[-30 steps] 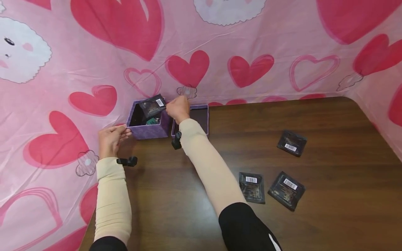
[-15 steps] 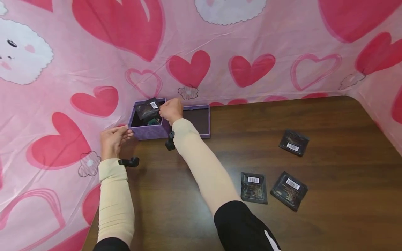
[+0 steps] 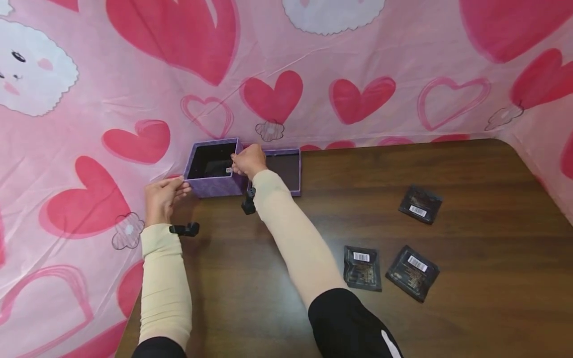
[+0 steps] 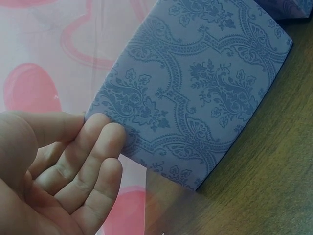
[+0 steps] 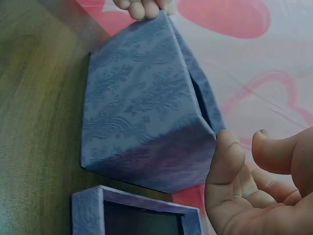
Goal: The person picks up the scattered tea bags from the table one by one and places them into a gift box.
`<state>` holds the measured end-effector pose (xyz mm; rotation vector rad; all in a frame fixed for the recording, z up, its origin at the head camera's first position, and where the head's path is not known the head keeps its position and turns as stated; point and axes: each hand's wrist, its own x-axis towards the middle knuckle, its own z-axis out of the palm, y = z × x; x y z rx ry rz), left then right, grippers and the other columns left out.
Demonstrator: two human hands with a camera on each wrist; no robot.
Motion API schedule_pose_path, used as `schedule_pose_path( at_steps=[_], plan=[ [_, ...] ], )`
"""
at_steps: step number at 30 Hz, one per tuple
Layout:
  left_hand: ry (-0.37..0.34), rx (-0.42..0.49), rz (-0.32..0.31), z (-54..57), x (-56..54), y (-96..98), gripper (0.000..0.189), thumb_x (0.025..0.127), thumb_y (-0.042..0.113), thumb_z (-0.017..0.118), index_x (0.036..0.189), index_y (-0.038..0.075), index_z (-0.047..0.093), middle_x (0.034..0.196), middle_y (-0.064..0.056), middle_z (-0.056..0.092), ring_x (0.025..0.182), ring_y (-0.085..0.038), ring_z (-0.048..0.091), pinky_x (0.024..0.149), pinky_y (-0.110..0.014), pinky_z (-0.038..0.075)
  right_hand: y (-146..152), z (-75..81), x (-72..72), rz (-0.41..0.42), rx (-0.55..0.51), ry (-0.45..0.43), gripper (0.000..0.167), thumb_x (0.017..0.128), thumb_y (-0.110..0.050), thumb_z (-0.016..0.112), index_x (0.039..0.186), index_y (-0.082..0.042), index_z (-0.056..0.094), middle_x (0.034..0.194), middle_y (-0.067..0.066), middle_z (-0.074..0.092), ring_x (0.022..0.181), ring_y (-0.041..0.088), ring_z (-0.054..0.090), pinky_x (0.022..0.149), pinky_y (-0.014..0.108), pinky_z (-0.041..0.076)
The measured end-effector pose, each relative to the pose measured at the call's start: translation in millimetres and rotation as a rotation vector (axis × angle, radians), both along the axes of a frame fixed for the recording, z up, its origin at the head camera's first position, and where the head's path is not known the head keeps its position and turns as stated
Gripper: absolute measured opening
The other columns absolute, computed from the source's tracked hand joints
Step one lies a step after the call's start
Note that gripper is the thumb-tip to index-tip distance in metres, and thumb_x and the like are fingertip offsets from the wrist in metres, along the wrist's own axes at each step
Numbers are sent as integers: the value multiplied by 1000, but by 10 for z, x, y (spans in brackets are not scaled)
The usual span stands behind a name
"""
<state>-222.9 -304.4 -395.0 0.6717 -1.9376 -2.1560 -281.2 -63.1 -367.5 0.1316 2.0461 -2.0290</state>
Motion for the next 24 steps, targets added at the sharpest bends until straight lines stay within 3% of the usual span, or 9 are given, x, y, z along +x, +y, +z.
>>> schedule_pose_path(
  at_steps=[4,11,18,24],
  plan=[
    [4,-2,-8,-3,-9,-2,24,93,2,72,111,-13,67,67,-7,71,59,-16,71,64,-28,61,137,30,-26,5,56,60,18,97,-4,67,100,13,71,70,11,67,51,10,58,57,28,59],
    [-10,3,-25,15,-19,-36,22,92,3,72,109,-11,68,67,-7,71,59,-16,71,63,-27,61,542,134,-13,10,46,96,17,96,-2,66,102,14,71,75,13,66,57,12,59,56,23,56],
    [-5,19,-29,49,-63,-38,19,92,3,73,107,-9,70,68,-8,71,60,-17,72,67,-29,61,1018,114,27,-38,147,112,21,96,-8,69,100,12,72,79,14,67,63,17,62,74,38,60],
    [16,2,-34,36,-80,-26,16,93,1,71,104,-10,70,68,-7,71,60,-16,72,65,-27,61,1292,122,109,-52,148,128,21,95,-7,71,100,13,72,74,11,66,62,17,62,70,36,61]
  ],
)
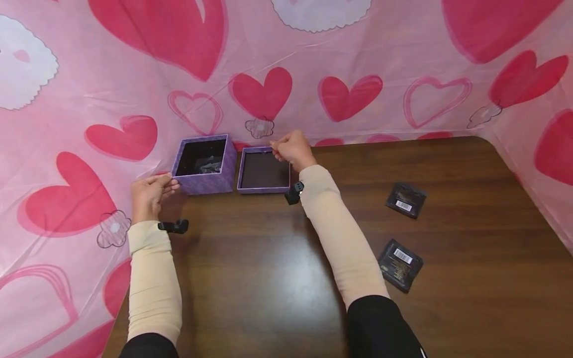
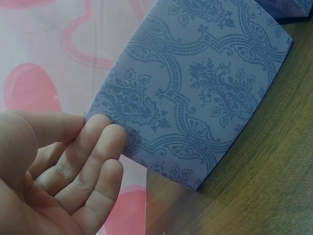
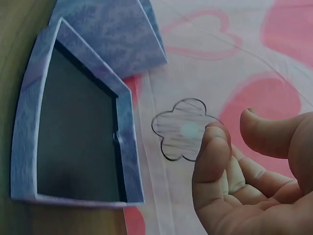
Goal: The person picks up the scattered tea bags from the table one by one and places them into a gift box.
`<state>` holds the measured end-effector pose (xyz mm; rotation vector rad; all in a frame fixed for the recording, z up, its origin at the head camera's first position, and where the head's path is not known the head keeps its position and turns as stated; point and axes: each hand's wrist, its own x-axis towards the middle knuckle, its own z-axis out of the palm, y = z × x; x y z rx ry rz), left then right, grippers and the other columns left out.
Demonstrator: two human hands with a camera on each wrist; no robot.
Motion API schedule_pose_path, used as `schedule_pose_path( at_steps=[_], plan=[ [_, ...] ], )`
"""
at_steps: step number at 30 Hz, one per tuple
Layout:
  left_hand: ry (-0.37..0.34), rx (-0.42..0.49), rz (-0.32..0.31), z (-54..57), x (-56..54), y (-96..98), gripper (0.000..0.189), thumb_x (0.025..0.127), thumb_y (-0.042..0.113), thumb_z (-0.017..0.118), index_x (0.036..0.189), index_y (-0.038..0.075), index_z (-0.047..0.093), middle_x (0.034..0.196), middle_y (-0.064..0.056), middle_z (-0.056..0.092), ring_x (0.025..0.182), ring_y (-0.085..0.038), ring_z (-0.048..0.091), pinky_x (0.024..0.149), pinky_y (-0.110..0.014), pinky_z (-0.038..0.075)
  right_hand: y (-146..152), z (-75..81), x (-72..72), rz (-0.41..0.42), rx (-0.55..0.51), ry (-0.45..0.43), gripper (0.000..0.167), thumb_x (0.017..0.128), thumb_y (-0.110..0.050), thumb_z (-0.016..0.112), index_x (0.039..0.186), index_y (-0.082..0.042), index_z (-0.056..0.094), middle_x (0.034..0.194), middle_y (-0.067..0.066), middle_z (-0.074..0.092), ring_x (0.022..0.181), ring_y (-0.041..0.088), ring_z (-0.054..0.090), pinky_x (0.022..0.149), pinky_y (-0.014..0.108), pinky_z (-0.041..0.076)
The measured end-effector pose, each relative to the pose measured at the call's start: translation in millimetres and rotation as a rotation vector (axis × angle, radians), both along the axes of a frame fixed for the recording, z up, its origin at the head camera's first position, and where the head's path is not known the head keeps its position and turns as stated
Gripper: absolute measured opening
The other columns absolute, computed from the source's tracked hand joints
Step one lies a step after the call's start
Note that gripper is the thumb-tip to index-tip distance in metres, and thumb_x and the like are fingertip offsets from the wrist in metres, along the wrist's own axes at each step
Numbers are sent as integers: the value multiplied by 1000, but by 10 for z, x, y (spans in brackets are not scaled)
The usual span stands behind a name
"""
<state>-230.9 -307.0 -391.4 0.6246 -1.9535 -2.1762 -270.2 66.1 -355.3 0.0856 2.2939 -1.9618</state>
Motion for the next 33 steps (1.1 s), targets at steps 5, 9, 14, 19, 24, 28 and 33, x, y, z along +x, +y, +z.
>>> schedule_pose_path(
  at_steps=[5,9,14,19,24,28,33],
  plan=[
    [-13,33,-13,5,6,-12,9,93,1,71,99,-6,72,67,-8,71,59,-16,71,63,-28,61,234,4,64,-40,-27,-23,23,95,-5,70,105,15,70,74,11,65,59,17,61,58,26,58],
    [-24,53,0,39,21,-78,7,93,2,71,97,-3,72,68,-7,71,59,-16,71,64,-28,61,376,9,85,-82,-31,-19,25,93,-7,73,105,15,71,74,15,67,59,19,62,60,30,60],
    [-36,74,21,82,35,-135,6,92,1,72,96,-3,73,69,-9,72,60,-18,72,66,-30,61,520,-6,127,-86,0,-9,25,93,-12,74,104,10,73,80,16,69,64,21,64,73,40,61],
    [-48,67,14,84,39,-100,12,91,1,73,101,-6,73,70,-9,72,63,-19,73,70,-31,61,836,-57,238,-152,-13,-2,23,92,-11,75,101,11,73,77,12,68,61,16,62,59,27,59],
    [-37,81,5,138,58,-78,5,93,-1,69,95,-5,72,67,-9,71,60,-19,72,66,-30,61,1111,-85,345,-199,23,9,25,91,-13,76,101,10,74,76,11,69,60,16,63,57,25,59],
    [-20,88,4,136,59,-75,5,92,-3,69,91,-5,73,67,-10,71,59,-20,72,65,-30,62,1214,-98,407,-183,53,42,22,90,-13,77,98,8,76,75,6,68,62,17,64,60,26,60],
    [-55,72,8,79,77,-54,8,91,-2,72,98,-5,73,69,-10,72,62,-19,73,67,-30,61,1477,-174,583,-219,101,8,30,92,-18,77,104,9,73,77,4,69,62,15,65,61,25,60]
  ],
)
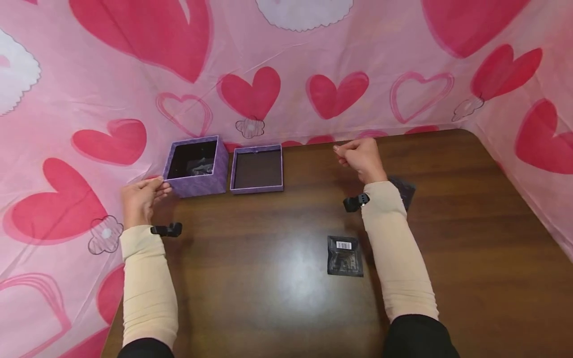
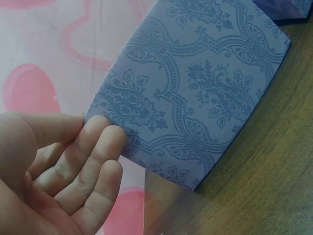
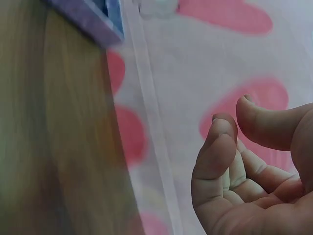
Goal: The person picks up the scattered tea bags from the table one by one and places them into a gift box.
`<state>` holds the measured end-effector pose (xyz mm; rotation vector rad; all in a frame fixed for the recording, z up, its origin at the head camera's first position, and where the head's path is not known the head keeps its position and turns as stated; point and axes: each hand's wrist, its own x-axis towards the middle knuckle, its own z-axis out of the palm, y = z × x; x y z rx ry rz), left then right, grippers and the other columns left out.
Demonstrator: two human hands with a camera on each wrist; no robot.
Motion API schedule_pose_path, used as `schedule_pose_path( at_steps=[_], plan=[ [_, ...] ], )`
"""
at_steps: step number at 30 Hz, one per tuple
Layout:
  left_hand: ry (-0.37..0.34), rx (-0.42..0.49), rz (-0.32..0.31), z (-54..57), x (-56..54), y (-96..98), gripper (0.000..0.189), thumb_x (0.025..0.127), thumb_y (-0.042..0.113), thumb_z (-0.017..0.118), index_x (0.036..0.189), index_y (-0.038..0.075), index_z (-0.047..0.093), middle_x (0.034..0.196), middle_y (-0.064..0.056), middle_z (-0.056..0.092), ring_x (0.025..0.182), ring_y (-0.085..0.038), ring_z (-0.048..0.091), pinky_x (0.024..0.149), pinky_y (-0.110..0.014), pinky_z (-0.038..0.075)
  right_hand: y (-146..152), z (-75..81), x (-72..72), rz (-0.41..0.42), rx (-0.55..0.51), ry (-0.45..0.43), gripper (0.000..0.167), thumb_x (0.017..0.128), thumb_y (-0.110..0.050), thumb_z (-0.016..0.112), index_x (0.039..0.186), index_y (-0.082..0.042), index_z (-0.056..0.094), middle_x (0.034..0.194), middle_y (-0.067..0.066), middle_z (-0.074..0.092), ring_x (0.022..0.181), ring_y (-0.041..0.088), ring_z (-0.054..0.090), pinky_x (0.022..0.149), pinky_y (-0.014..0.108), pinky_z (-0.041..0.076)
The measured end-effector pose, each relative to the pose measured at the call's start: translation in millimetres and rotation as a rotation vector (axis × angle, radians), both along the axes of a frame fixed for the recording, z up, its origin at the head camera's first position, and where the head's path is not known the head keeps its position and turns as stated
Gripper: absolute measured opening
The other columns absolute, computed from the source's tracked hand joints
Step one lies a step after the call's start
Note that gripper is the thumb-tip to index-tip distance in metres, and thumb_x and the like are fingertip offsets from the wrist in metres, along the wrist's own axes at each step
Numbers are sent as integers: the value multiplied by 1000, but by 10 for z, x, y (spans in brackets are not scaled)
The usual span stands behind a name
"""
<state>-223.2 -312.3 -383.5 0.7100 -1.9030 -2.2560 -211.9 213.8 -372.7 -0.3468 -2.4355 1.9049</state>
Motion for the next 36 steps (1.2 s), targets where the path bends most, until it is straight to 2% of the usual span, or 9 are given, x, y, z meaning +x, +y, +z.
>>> schedule_pose_path(
  at_steps=[2,7,14,20,24,27,30,33,36],
  plan=[
    [-1,1,8,-25,0,3,12,91,-1,72,101,-6,72,69,-9,72,62,-18,72,66,-30,61,124,-20,69,-28,14,-27,36,92,-20,76,109,11,70,79,5,70,63,13,64,61,25,60],
    [33,8,25,-51,-15,-23,12,91,-1,71,101,-8,72,68,-9,71,60,-18,72,65,-30,61,343,-47,172,-35,49,-40,43,93,-25,75,115,12,67,83,4,70,69,13,66,67,26,60],
    [6,4,7,-19,-26,-59,7,91,1,72,97,-3,74,69,-8,72,61,-18,72,68,-30,61,633,-131,328,-131,15,-48,21,93,-18,75,99,2,74,73,-3,67,66,12,67,62,24,60],
    [-2,-3,12,-10,-44,-83,13,91,1,73,102,-4,73,70,-8,72,62,-18,73,69,-30,61,821,-169,409,-138,-62,-38,10,93,-16,74,87,-9,78,73,-4,70,63,9,66,61,24,60],
    [-10,-2,-1,-22,-16,-100,12,92,1,72,102,-4,74,69,-8,72,63,-18,73,69,-30,61,1013,-184,513,-185,-130,-81,20,94,-11,72,76,-19,78,71,-6,69,61,7,63,58,21,58],
    [0,4,8,-18,7,-114,5,92,0,71,95,-2,74,68,-8,72,61,-18,72,66,-30,61,1119,-191,558,-201,-127,-87,25,94,-10,72,73,-22,77,71,-7,69,61,7,63,58,21,58],
    [18,10,22,-12,16,-125,3,92,-1,71,90,-1,74,68,-9,72,60,-18,72,65,-30,62,1193,-217,563,-187,-63,-84,22,94,-15,73,74,-25,77,71,-9,69,64,6,65,61,22,58],
    [18,14,14,-8,13,-132,3,91,0,72,92,-2,74,69,-9,72,61,-19,73,66,-30,62,1300,-268,591,-172,107,-142,15,94,-29,72,88,-19,81,74,-12,69,73,8,64,66,24,55],
    [6,5,9,-13,13,-140,4,91,1,72,93,-2,75,69,-9,72,61,-19,73,67,-30,62,1413,-341,638,-148,271,-224,39,94,-41,69,106,-6,79,82,-9,68,88,20,61,74,33,52]
  ],
)
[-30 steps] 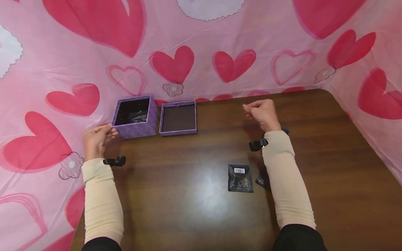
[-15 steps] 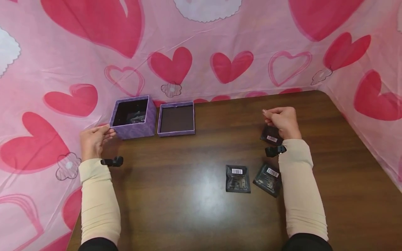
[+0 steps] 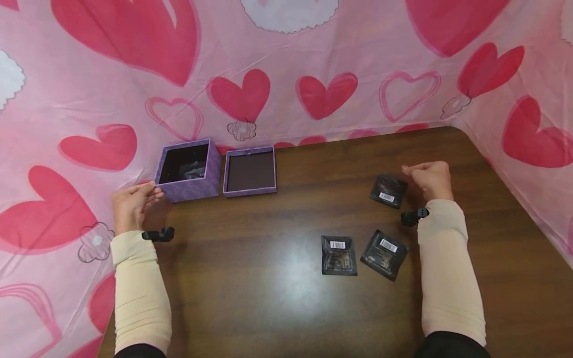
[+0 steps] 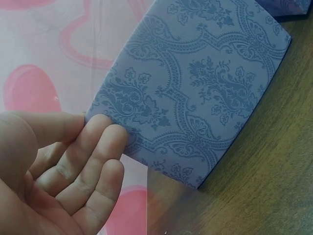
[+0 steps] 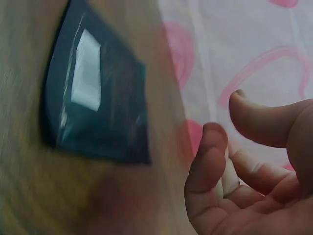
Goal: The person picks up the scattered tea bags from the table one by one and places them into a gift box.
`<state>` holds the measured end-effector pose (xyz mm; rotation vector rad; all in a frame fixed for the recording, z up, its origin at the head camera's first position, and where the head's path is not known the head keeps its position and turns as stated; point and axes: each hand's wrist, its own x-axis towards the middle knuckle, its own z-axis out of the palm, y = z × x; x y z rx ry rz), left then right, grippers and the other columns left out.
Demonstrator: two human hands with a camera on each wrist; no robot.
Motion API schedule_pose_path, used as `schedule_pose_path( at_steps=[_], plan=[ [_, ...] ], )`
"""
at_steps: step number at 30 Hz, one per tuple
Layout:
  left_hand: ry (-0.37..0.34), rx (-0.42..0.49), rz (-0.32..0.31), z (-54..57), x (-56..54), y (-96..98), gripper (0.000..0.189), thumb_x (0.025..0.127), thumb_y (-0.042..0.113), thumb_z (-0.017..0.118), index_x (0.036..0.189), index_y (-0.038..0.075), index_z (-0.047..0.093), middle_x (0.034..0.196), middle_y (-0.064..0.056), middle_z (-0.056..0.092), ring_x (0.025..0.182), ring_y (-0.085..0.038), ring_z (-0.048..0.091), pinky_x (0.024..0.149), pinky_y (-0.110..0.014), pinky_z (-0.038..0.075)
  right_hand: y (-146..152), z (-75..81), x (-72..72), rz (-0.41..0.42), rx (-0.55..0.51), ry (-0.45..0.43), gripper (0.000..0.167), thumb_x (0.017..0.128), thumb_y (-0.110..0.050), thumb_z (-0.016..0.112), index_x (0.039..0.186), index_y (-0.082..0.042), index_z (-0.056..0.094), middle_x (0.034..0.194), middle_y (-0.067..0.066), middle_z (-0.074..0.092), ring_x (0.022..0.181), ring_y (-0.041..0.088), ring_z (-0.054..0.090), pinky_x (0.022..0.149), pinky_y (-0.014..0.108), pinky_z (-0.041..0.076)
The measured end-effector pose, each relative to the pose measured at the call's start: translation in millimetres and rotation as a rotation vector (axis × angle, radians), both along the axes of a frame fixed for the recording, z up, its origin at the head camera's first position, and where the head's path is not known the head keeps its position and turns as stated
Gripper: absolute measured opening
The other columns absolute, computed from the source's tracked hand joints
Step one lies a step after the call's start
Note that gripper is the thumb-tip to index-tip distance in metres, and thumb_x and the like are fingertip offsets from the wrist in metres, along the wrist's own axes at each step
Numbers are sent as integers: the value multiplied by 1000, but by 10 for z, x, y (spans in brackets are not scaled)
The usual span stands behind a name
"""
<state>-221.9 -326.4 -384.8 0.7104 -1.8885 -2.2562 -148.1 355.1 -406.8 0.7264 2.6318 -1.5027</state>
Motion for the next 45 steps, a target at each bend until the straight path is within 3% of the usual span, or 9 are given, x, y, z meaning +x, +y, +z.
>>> schedule_pose_path(
  at_steps=[2,4,12,15,19,29,40,45],
  plan=[
    [-8,-7,3,-7,4,-1,4,92,2,72,92,-1,75,68,-9,72,61,-19,73,67,-30,61,55,-53,23,7,32,-33,49,94,-43,68,113,2,74,87,-5,67,94,27,56,77,38,50],
    [-5,-7,5,-12,7,-2,4,91,2,73,92,-1,75,68,-9,72,60,-19,73,66,-30,61,83,-110,31,-1,37,-45,48,93,-42,70,112,2,75,89,-2,67,97,32,55,77,41,50],
    [12,0,10,-17,4,5,3,90,1,73,91,-2,75,68,-9,72,60,-19,73,67,-32,61,95,-269,29,-56,70,-126,26,90,-34,75,91,-8,81,83,-2,65,92,28,53,72,38,44],
    [12,-2,14,-32,0,6,4,90,0,73,88,0,76,68,-9,72,60,-19,73,67,-32,61,72,-270,29,-57,103,-121,24,90,-33,76,87,-10,82,101,16,69,103,38,52,82,46,45],
    [9,-1,4,-32,0,5,5,91,1,73,87,0,75,68,-9,72,60,-19,73,66,-31,61,54,-274,47,-37,115,-130,25,92,-30,75,92,-7,81,133,31,55,124,48,39,101,58,36],
    [8,3,0,-21,-1,33,4,91,1,73,93,-2,75,69,-9,72,62,-19,73,68,-31,61,89,-269,49,0,151,-142,36,96,-27,65,111,5,72,131,32,53,114,47,44,91,58,41],
    [20,25,0,6,-5,35,4,91,-1,71,91,-3,75,68,-10,72,60,-19,72,64,-30,62,81,-236,33,51,231,-168,39,96,-25,65,109,11,69,127,38,51,111,53,43,96,64,39],
    [12,26,-4,1,-2,33,4,92,-1,71,92,-3,75,68,-10,72,61,-19,73,65,-30,62,84,-233,40,48,205,-200,41,97,-26,64,113,11,67,126,35,51,107,48,44,87,59,43]
  ],
)
